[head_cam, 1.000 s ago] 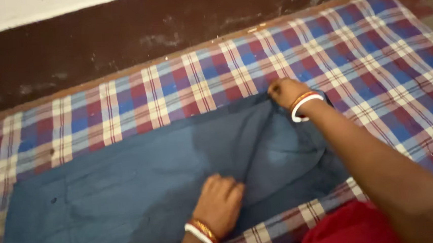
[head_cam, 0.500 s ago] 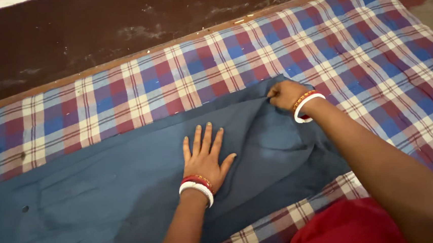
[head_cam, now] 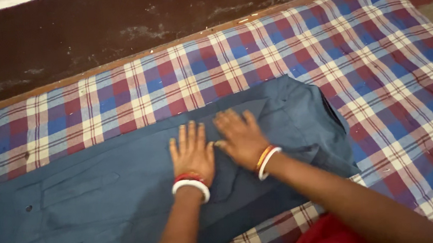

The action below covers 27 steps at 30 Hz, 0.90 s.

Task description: The person folds a blue long-sleeved shirt by laying it flat on a mattress, folding in the sleeves and sides, and bringing the bottom up to meet the collar.

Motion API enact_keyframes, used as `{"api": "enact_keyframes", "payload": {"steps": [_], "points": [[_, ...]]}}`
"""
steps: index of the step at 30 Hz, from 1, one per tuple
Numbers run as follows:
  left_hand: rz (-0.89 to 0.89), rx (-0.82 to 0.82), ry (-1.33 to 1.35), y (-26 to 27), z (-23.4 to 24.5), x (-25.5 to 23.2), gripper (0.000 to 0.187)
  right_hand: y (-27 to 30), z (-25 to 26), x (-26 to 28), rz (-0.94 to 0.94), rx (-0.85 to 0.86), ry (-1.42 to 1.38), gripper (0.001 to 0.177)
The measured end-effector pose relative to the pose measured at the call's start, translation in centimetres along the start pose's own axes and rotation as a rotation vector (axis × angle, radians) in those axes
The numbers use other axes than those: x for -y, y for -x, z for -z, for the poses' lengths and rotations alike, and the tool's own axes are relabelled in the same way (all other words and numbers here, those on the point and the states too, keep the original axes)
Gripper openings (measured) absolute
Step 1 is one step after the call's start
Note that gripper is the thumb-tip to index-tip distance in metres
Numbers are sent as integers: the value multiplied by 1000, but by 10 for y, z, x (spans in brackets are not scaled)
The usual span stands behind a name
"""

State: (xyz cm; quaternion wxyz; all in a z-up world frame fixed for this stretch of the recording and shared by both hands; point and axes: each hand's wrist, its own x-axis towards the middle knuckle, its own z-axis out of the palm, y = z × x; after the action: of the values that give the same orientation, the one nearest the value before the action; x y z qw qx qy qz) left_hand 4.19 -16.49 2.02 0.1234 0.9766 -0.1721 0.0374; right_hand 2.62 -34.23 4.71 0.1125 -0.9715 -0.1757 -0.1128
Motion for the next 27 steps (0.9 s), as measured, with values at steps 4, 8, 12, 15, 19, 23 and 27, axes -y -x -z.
{"api": "enact_keyframes", "payload": {"steps": [4, 8, 12, 15, 19, 23, 27], "points": [[146, 43, -182, 17, 14, 80, 64, -3, 14, -83, -413, 212, 198, 65], [363, -35, -274, 48, 30, 169, 66, 3, 12, -136, -507, 180, 281, 65], [448, -99, -206, 82, 38, 226, 68, -6, 3, -137, -577, 239, 261, 64], [488, -134, -197, 94, 36, 236, 69, -20, -2, -100, -580, 111, 250, 63], [489, -177, -212, 96, 36, 231, 70, -41, -14, -7, -406, -94, 111, 67], [500, -183, -155, 96, 41, 227, 70, -59, -34, 79, -290, -28, 55, 68], [518, -186, -161, 97, 44, 224, 70, -53, -45, 117, -211, 37, 65, 65]]}}
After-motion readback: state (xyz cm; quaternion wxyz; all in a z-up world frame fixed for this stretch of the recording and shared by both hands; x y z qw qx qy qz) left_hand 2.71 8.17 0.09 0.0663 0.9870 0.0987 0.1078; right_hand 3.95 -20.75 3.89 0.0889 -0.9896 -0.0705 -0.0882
